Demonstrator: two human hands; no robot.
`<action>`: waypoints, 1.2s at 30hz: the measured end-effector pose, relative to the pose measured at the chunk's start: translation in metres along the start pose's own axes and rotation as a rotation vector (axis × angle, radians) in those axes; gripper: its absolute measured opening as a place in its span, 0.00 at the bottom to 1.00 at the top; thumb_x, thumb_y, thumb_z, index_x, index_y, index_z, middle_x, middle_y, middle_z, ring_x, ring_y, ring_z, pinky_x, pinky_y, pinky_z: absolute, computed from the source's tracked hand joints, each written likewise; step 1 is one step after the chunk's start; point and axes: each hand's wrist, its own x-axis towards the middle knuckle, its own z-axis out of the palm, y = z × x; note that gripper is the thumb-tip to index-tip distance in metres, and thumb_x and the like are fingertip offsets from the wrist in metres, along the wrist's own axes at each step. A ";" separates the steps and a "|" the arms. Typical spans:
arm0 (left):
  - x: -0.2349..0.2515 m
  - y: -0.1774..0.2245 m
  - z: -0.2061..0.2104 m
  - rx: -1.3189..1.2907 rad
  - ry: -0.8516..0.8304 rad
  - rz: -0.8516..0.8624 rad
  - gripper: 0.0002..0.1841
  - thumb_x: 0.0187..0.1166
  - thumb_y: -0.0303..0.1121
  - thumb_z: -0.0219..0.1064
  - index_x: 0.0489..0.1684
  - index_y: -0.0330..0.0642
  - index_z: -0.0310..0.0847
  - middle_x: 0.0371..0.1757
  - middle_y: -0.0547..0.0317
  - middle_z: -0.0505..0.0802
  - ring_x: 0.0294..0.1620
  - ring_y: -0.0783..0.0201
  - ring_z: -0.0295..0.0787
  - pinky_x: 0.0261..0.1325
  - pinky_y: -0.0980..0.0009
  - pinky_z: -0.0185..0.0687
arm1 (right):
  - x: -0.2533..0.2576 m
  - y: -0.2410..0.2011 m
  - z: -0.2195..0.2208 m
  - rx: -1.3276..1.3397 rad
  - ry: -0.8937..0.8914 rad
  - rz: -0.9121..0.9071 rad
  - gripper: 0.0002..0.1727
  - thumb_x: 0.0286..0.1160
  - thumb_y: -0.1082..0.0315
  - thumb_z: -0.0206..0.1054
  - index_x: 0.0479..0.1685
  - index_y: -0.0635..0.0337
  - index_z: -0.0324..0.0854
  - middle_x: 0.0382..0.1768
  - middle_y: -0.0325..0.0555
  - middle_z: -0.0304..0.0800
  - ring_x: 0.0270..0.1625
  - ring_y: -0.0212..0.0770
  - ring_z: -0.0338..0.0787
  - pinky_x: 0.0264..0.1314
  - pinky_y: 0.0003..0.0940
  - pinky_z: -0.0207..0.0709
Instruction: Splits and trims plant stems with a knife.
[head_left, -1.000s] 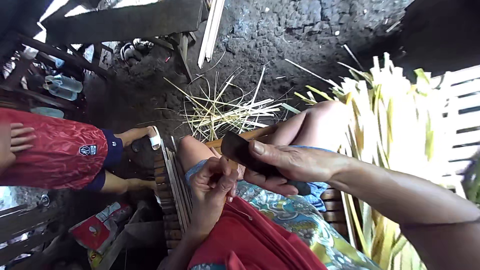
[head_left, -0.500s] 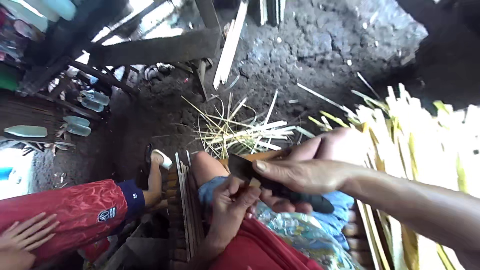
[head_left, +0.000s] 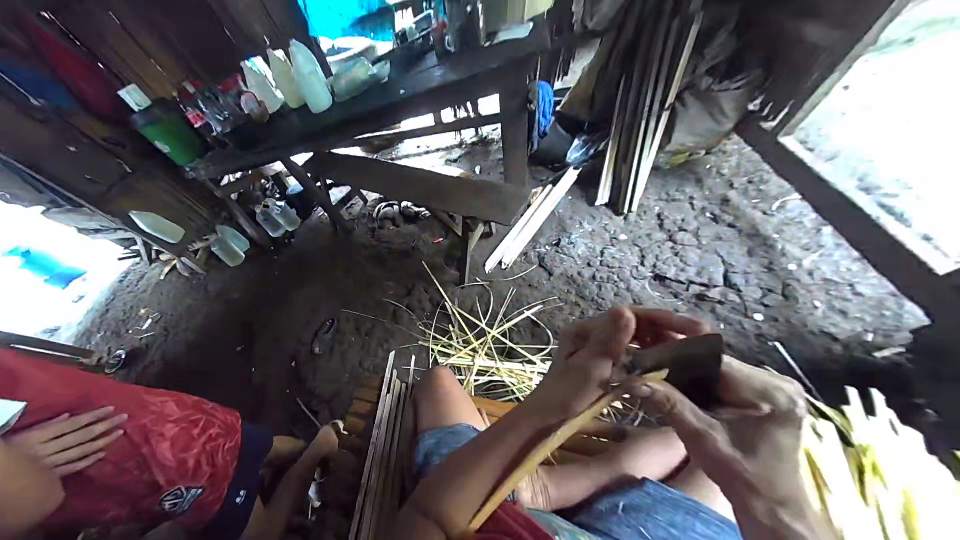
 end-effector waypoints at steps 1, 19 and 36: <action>0.007 -0.004 0.003 -0.044 -0.023 -0.034 0.21 0.93 0.44 0.46 0.32 0.49 0.80 0.28 0.79 0.85 0.31 0.90 0.79 0.37 0.89 0.75 | -0.002 0.003 0.001 -0.035 0.028 0.000 0.25 0.75 0.42 0.72 0.33 0.57 0.86 0.27 0.27 0.88 0.33 0.10 0.82 0.38 0.11 0.75; 0.010 -0.051 -0.006 -0.483 0.454 -0.300 0.17 0.96 0.39 0.36 0.49 0.49 0.74 0.12 0.77 0.72 0.09 0.82 0.69 0.18 0.87 0.69 | -0.022 0.003 -0.027 -0.273 -0.074 -0.071 0.23 0.76 0.46 0.70 0.30 0.60 0.85 0.23 0.40 0.89 0.27 0.23 0.85 0.32 0.22 0.79; 0.000 -0.072 -0.033 -0.647 0.451 -0.392 0.16 0.96 0.43 0.38 0.64 0.51 0.70 0.15 0.78 0.75 0.10 0.82 0.70 0.18 0.87 0.73 | -0.067 0.006 0.008 -0.297 -0.386 -0.112 0.30 0.77 0.38 0.66 0.19 0.56 0.84 0.16 0.43 0.86 0.20 0.38 0.85 0.23 0.36 0.77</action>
